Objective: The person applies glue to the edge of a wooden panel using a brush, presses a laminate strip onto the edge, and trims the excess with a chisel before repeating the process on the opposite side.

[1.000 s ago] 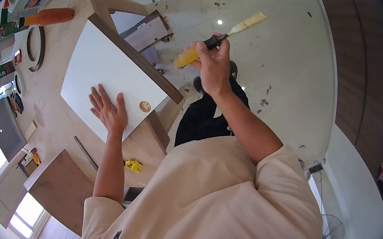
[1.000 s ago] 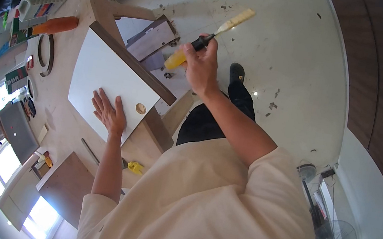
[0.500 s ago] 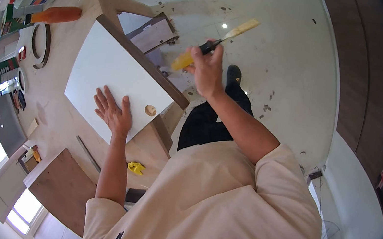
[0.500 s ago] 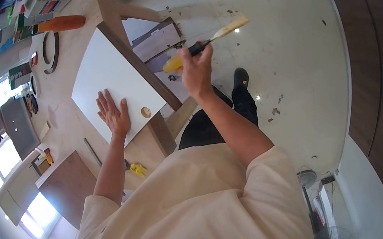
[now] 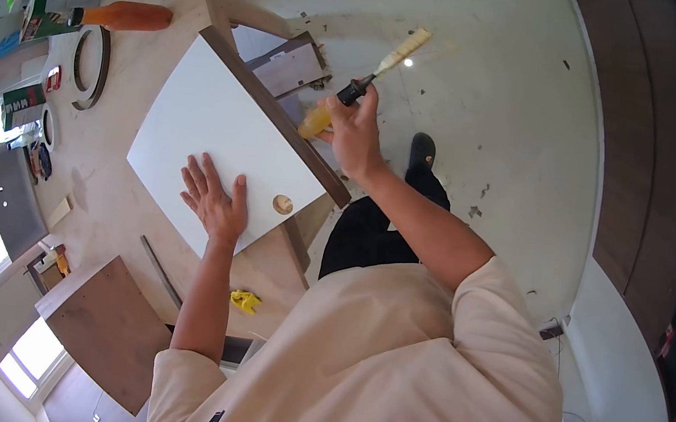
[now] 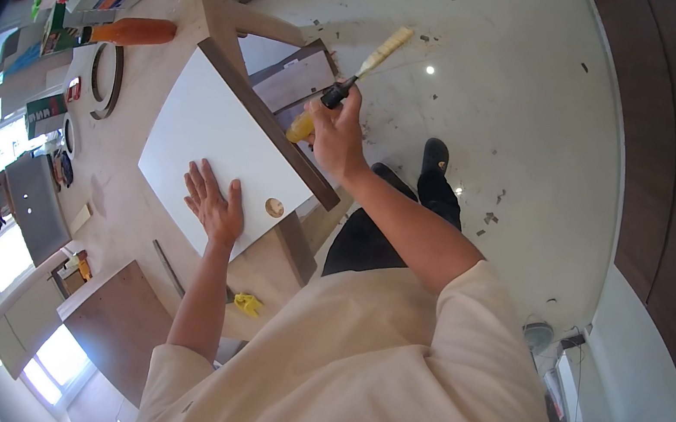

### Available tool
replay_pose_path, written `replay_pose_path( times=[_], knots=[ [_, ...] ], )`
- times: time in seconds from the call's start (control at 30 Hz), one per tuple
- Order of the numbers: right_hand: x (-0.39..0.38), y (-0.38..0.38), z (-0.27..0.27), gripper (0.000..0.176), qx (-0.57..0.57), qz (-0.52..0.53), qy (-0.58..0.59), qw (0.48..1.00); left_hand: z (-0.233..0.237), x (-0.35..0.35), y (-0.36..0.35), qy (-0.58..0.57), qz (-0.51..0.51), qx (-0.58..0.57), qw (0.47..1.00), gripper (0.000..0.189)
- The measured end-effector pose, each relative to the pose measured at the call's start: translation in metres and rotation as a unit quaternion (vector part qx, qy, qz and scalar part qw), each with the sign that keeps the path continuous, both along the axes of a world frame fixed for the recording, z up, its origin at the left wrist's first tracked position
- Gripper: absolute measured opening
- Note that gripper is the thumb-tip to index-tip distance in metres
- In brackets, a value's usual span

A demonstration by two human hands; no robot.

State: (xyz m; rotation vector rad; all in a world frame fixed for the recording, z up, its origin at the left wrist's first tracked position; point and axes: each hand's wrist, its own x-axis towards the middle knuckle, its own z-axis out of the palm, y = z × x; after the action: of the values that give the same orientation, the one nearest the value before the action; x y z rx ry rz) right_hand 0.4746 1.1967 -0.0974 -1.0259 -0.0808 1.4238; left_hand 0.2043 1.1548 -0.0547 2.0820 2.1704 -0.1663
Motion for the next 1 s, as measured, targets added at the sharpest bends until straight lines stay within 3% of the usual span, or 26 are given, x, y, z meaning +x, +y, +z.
replay_pose_path(
  times=[0.07, 0.2, 0.23, 0.37, 0.5, 0.8, 0.9, 1.0],
  knots=[
    [0.001, 0.0, -0.003, 0.05, 0.004, 0.068, -0.015, 0.998, 0.001, -0.001, 0.0, 0.001, 0.0, -0.001, 1.0, 0.08],
    [-0.004, 0.015, -0.004, 0.054, 0.013, -0.025, 0.0, 1.0, 0.0, -0.002, 0.0, 0.0, 0.001, -0.006, 1.0, 0.081],
    [-0.02, 0.008, -0.007, 0.054, 0.016, 0.035, -0.027, 0.999, 0.002, -0.003, 0.0, -0.005, 0.005, -0.01, 1.0, 0.082],
    [-0.009, 0.032, -0.017, 0.053, 0.017, -0.036, 0.021, 0.999, 0.004, -0.001, 0.003, -0.014, 0.008, -0.021, 1.0, 0.086],
    [-0.037, 0.038, -0.015, 0.054, 0.049, 0.001, -0.045, 0.998, 0.002, -0.003, 0.003, -0.013, 0.008, -0.018, 1.0, 0.087],
    [-0.026, 0.078, -0.006, 0.061, -0.005, -0.018, 0.016, 1.0, 0.001, -0.006, 0.002, -0.001, -0.007, -0.005, 1.0, 0.085],
    [-0.049, 0.086, -0.02, 0.055, 0.012, -0.001, -0.03, 0.999, 0.003, -0.006, 0.002, 0.0, -0.013, -0.01, 1.0, 0.086],
    [-0.044, 0.105, -0.017, 0.055, 0.012, 0.013, -0.004, 1.0, 0.006, -0.006, 0.004, -0.013, -0.007, -0.024, 1.0, 0.087]
  ],
)
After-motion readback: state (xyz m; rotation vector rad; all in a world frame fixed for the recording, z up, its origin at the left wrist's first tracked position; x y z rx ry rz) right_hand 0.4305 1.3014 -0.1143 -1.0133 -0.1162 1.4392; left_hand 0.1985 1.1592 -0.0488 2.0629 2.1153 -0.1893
